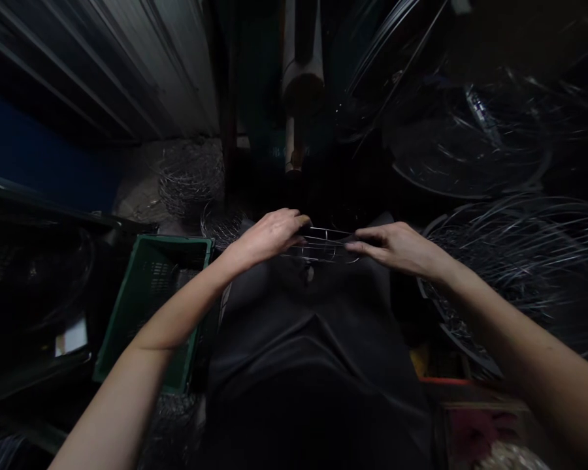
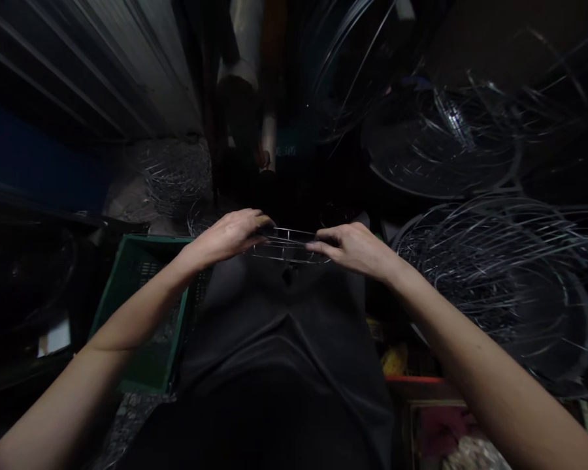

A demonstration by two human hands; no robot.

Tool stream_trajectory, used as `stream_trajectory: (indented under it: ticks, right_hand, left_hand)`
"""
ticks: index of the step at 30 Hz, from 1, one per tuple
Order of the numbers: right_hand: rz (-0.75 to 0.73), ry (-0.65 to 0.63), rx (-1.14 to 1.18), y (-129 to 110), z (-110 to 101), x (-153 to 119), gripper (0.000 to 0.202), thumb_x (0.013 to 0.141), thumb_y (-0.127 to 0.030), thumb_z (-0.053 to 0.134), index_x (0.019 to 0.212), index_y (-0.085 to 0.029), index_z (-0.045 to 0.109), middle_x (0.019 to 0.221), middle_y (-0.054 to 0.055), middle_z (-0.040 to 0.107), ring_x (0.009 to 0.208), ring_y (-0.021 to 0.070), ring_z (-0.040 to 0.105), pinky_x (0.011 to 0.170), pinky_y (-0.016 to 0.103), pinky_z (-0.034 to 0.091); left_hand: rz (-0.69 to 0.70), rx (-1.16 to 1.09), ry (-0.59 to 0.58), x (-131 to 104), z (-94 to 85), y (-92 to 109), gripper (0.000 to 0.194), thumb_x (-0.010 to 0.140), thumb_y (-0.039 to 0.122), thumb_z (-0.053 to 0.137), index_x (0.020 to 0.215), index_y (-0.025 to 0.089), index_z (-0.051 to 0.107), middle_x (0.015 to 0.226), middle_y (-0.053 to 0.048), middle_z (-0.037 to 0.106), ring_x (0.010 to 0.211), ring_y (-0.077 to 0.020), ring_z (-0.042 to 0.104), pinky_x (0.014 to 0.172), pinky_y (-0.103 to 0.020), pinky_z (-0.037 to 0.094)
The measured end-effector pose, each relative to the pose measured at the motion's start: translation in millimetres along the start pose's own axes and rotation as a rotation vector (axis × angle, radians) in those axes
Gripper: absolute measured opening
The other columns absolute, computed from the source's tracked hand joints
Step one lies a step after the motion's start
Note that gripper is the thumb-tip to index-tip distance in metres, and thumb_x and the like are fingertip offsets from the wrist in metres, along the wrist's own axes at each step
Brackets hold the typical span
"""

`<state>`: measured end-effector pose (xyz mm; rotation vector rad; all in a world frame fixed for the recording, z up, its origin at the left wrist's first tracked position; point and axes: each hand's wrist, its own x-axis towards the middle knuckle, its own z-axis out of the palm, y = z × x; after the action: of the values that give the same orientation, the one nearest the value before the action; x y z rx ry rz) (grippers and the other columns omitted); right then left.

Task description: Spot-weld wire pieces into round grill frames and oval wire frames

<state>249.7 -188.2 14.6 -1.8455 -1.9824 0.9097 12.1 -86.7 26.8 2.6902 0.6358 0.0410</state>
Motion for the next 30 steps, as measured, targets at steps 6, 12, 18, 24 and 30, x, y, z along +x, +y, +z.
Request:
stream_trajectory:
  ticks: [6,12,18,24,30]
  right_hand:
    - [0.027,0.046,0.158,12.4,3.0,-19.2,0.041,0.079,-0.058,0.051,0.093,-0.022,0.066,0.086,0.004,0.069,0.074,0.0205,0.061,0.067,0.031,0.046]
    - [0.034,-0.039,0.136,14.5,8.2,-20.3,0.043,0.080,-0.060,0.045,0.073,-0.021,0.062,0.074,0.004,0.065,0.069,0.0192,0.058,0.065,0.030,0.044]
    - [0.036,0.046,0.134,21.0,11.3,-28.9,0.038,0.081,-0.056,0.046,0.075,-0.021,0.060,0.076,0.003,0.065,0.071,0.0191,0.058,0.068,0.031,0.045]
    - [0.087,0.231,0.139,24.0,20.1,-41.6,0.025,0.079,-0.044,0.051,0.076,-0.020,0.061,0.075,0.003,0.065,0.070,0.0179,0.059,0.067,0.029,0.044]
    - [0.051,0.323,0.154,20.5,20.6,-41.8,0.020,0.079,-0.039,0.053,0.072,-0.021,0.058,0.069,0.001,0.062,0.066,0.0156,0.057,0.064,0.027,0.043]
  left_hand:
    - [0.033,-0.026,0.049,-7.1,1.2,-5.0,0.031,0.087,0.029,0.053,0.115,0.015,0.053,0.104,-0.008,0.059,0.100,-0.0173,0.056,0.085,-0.027,0.042]
    - [0.061,-0.060,0.024,-9.4,-1.5,-1.4,0.033,0.087,0.029,0.052,0.117,0.014,0.052,0.106,-0.009,0.058,0.102,-0.0190,0.055,0.088,-0.029,0.041]
    - [-0.040,-0.124,0.045,-32.1,-12.9,-10.7,0.031,0.087,0.031,0.052,0.115,0.017,0.053,0.102,-0.006,0.059,0.096,-0.0170,0.057,0.085,-0.028,0.042]
    - [-0.051,-0.152,0.073,-38.5,-17.3,-11.1,0.029,0.087,0.034,0.052,0.110,0.016,0.055,0.098,-0.005,0.061,0.090,-0.0151,0.058,0.079,-0.025,0.043]
    - [-0.040,-0.157,0.098,-47.9,-36.1,-11.0,0.033,0.086,0.040,0.052,0.109,0.017,0.056,0.098,-0.004,0.061,0.086,-0.0142,0.059,0.075,-0.023,0.043]
